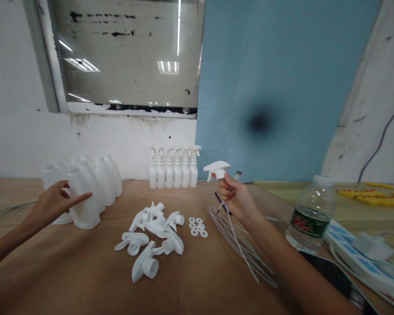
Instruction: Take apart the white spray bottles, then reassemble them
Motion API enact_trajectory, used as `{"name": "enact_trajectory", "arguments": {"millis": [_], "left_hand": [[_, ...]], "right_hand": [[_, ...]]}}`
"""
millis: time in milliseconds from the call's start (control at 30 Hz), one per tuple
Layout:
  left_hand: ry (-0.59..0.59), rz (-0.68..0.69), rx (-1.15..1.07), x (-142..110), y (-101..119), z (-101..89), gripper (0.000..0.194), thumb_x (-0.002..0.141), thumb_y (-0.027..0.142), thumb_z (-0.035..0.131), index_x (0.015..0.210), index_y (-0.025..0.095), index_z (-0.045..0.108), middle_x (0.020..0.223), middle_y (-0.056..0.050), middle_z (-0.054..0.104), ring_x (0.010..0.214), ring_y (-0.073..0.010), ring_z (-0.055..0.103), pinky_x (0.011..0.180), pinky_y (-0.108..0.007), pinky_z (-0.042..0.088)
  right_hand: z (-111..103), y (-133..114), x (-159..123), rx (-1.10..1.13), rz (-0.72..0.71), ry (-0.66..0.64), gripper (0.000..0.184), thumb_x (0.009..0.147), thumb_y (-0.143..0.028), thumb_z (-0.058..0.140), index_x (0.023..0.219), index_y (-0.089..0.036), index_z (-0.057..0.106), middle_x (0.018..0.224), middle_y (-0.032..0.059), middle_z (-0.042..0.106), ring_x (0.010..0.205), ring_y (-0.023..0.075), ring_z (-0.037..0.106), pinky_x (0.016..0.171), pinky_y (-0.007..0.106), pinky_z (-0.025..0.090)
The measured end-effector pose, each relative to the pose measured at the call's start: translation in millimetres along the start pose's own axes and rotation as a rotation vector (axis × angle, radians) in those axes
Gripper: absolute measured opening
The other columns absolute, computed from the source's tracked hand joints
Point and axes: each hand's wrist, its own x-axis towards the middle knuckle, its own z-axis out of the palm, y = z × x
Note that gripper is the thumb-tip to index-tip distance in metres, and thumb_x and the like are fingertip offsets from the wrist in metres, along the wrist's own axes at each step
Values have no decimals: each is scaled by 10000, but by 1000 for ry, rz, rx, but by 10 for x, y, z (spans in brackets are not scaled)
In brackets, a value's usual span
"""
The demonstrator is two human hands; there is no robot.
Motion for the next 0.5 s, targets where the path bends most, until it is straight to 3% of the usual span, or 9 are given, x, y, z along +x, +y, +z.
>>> {"name": "enact_trajectory", "arguments": {"millis": [133,300,500], "left_hand": [[-9,2,-21,29,56,28,681,681,708,680,1105,220,465,494,127,524,613,-254,660,602,-269,415],[-13,23,-40,60,106,83,619,682,719,682,982,222,467,548,104,558,636,-249,675,635,-280,423],[67,12,-56,179,-26,229,711,611,757,696,984,188,487,544,52,546,587,-271,649,612,-320,432]], "right_hand": [[-100,184,0,7,85,30,342,803,-347,745,716,-207,445,584,-98,230,413,46,119,332,142,210],[-159,304,-22,9,134,61,437,788,-406,772,676,-211,397,545,-108,237,386,32,136,310,139,194],[-170,372,-17,-53,157,117,541,734,-482,806,675,-231,330,499,-132,225,358,26,117,285,141,135]]}}
